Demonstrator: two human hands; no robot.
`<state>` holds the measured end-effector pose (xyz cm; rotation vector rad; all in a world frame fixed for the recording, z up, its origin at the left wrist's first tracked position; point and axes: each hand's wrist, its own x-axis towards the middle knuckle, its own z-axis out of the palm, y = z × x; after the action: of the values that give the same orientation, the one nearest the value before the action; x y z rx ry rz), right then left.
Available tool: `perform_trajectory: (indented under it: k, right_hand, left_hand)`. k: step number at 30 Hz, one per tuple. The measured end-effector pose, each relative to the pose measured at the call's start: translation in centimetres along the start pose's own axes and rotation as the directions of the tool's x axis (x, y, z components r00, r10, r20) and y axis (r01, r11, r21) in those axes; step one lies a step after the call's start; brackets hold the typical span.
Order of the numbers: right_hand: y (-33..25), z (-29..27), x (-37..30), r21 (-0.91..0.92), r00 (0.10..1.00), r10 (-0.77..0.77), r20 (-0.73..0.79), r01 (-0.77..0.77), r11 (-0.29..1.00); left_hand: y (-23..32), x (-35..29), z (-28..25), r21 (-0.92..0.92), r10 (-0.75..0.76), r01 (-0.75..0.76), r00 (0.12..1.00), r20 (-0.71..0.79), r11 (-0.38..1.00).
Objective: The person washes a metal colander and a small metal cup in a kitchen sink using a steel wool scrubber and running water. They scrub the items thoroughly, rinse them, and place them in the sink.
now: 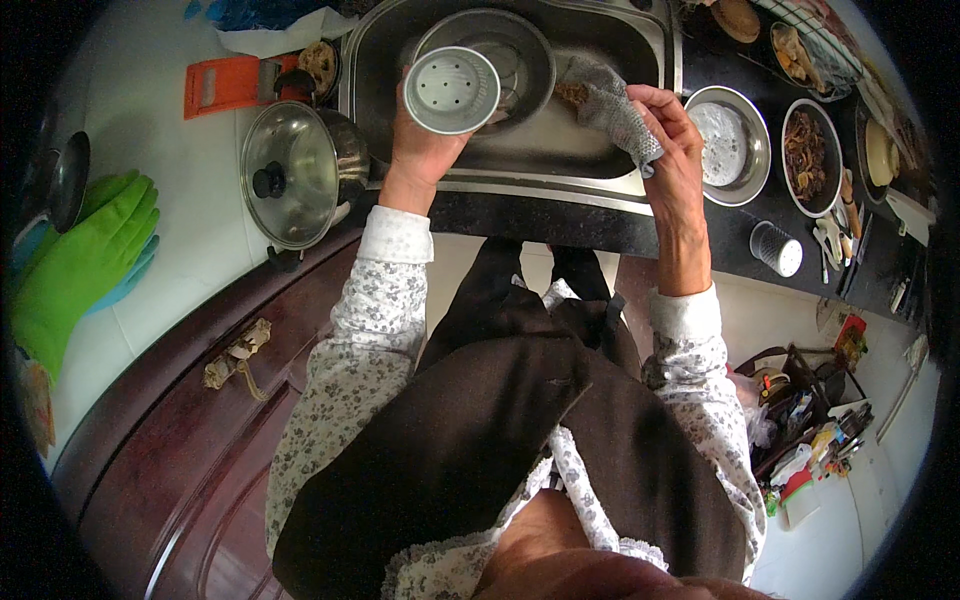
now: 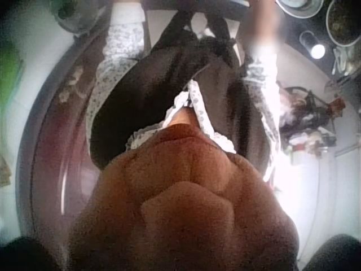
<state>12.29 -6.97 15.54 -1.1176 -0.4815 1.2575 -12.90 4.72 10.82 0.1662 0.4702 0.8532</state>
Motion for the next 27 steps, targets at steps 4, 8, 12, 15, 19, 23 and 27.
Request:
perform_trajectory:
  k: [4, 8, 12, 15, 19, 23, 27]
  right_hand:
    - [-0.2, 0.5, -0.1, -0.079, 0.997, -0.071, -0.026, 0.068, 0.995]
    - [-2.0, 2.5, -0.9, -0.078, 0.994, -0.089, 0.059, 0.093, 0.993]
    - [-2.9, 5.2, -1.7, -0.154, 0.986, -0.090, 0.137, 0.111, 0.982]
    - [-1.5, 6.5, -1.1, -0.254, 0.967, -0.092, 0.239, 0.154, 0.955]
    - [1.0, 7.6, 0.0, -0.433, 0.905, -0.205, 0.373, 0.365, 0.825]
    - [1.8, 7.5, 0.6, -0.568, 0.879, -0.089, 0.468, 0.377, 0.731]
    - [2.6, 7.0, 0.7, -0.518, 0.725, -0.195, 0.661, 0.628, 0.580]
  left_hand:
    - [0.0, -0.3, 0.4, -0.031, 0.006, -0.006, 1.000, 0.022, 0.999]
    - [0.1, -0.2, -0.9, -0.042, -0.023, 0.024, 1.000, 0.017, 0.999]
    - [-0.4, 0.0, -0.4, 0.105, -0.018, 0.033, 0.990, -0.141, 0.994]
    - [-1.5, -0.3, 0.8, 0.333, 0.047, 0.023, 0.978, -0.201, 0.943]
    - [-2.1, -1.2, 2.4, 0.495, 0.010, 0.023, 0.998, -0.063, 0.868]
    - [-2.6, -1.2, 3.0, 0.575, 0.078, 0.028, 0.984, -0.158, 0.818]
    - [-3.0, -1.5, 3.5, 0.632, 0.035, 0.086, 0.984, -0.175, 0.770]
